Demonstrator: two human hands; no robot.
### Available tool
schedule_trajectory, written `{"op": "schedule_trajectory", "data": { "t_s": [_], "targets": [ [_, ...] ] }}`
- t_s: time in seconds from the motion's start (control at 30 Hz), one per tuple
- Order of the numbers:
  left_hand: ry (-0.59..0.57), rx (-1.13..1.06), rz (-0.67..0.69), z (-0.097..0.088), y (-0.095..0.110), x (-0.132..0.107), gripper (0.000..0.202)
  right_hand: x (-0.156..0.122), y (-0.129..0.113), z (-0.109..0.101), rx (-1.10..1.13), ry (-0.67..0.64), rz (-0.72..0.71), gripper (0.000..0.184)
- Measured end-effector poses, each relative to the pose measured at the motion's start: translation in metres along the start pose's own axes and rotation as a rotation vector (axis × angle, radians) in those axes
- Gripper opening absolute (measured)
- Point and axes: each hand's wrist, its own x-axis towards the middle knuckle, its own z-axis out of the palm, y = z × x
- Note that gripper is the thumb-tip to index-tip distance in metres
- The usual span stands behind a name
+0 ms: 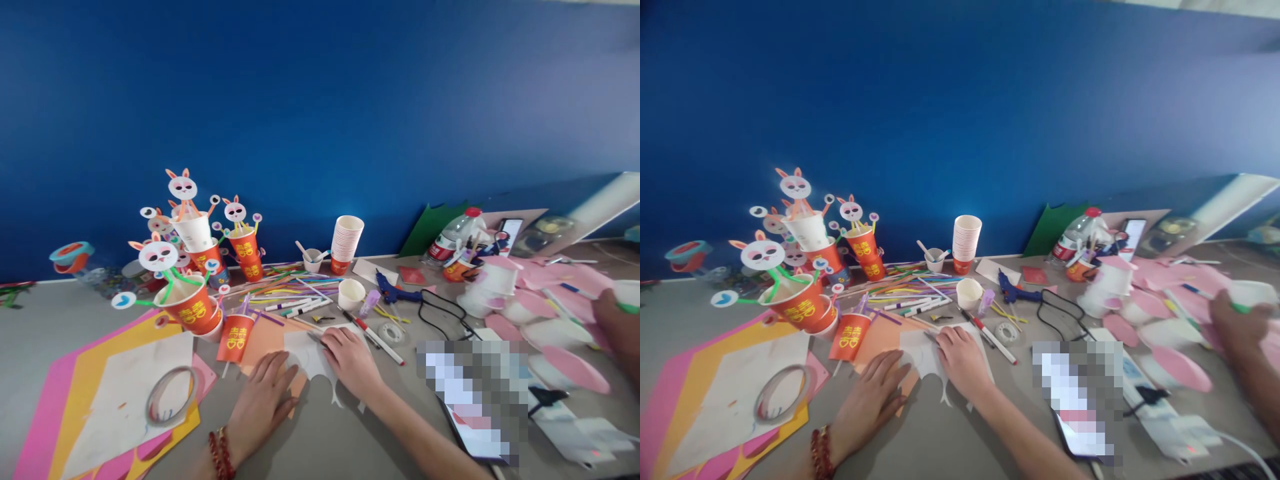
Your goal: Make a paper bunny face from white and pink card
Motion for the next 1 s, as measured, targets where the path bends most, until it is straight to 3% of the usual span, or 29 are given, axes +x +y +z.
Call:
{"op": "schedule_trajectory", "data": {
  "t_s": [0.27,0.47,0.57,0.67,0.83,1.0],
  "targets": [
    [0.092,-0.078,-0.040,0.003,-0.001,-0.002,0.041,-0.012,0.043,-0.019,0.005,0.168,0.087,0.022],
    [0.112,-0.183,-0.008,-0.015,0.005,0.008,0.026,0.005,0.042,-0.020,-0.265,-0.058,0.265,0.020],
    [0.126,-0.190,0.024,-0.027,0.009,0.032,0.020,0.010,0.042,-0.020,-0.325,-0.095,0.322,0.018],
    [0.162,-0.137,0.071,-0.030,0.013,0.074,0.018,0.011,0.044,-0.020,-0.356,-0.108,0.353,0.017],
    [0.151,-0.013,0.026,-0.012,0.018,0.140,0.012,0.011,0.047,-0.018,-0.386,-0.120,0.375,0.015],
    [0.127,0.053,0.052,0.006,0.020,0.161,0.014,0.012,0.051,-0.015,-0.384,-0.096,0.369,0.015]
  ]
}}
